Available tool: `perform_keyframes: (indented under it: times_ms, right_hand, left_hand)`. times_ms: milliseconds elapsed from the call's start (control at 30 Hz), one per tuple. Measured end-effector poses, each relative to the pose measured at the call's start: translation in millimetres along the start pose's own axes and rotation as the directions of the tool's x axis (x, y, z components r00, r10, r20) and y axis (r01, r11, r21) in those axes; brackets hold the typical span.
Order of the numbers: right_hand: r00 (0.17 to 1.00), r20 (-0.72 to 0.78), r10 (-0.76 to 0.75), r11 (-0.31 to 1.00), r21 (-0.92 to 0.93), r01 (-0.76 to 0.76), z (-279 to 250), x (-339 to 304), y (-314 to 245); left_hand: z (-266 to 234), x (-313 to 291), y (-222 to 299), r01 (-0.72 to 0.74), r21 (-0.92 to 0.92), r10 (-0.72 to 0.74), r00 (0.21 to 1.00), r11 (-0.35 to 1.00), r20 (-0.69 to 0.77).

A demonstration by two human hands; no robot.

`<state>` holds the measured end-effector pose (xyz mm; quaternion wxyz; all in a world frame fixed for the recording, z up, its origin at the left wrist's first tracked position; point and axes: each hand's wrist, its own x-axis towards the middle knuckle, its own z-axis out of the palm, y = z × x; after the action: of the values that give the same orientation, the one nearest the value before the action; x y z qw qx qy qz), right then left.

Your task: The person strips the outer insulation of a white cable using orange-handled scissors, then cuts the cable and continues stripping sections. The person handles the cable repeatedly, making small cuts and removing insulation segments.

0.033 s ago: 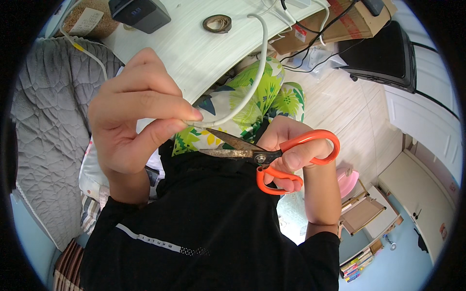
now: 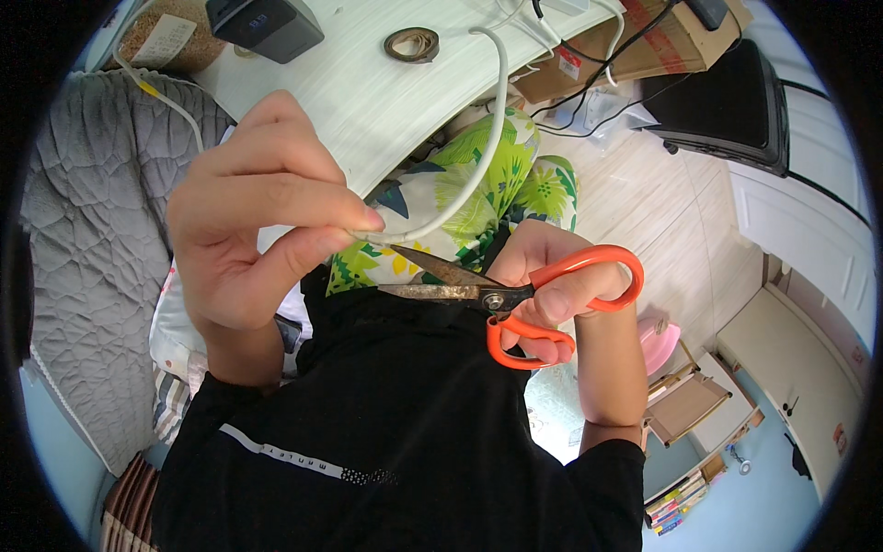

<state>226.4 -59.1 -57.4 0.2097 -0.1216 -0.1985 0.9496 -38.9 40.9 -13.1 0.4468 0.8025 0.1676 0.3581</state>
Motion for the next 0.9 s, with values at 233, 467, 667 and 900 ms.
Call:
perform_keyframes:
  times_ms: [233,467,667,900]
  right_hand:
    - [0.996,0.030,0.084,0.996,-0.027,-0.083,-3,4,-1]
    - [0.998,0.019,0.066,0.998,0.010,-0.066,-10,9,4]
    - [0.996,0.073,-0.051,0.998,0.025,0.049,-16,10,18]
    - [0.998,-0.061,-0.015,0.995,0.103,0.021,-1,8,20]
  left_hand:
    - [-9,1,-6,-0.042,-0.074,0.053,0.987,0.996,0.153]
    - [-12,-3,-6,-0.003,-0.039,0.011,0.982,0.999,0.190]
    - [-12,-2,-5,-0.025,-0.036,0.031,0.988,0.999,0.152]
    - [-12,-4,-4,-0.026,-0.020,0.029,0.985,0.999,0.173]
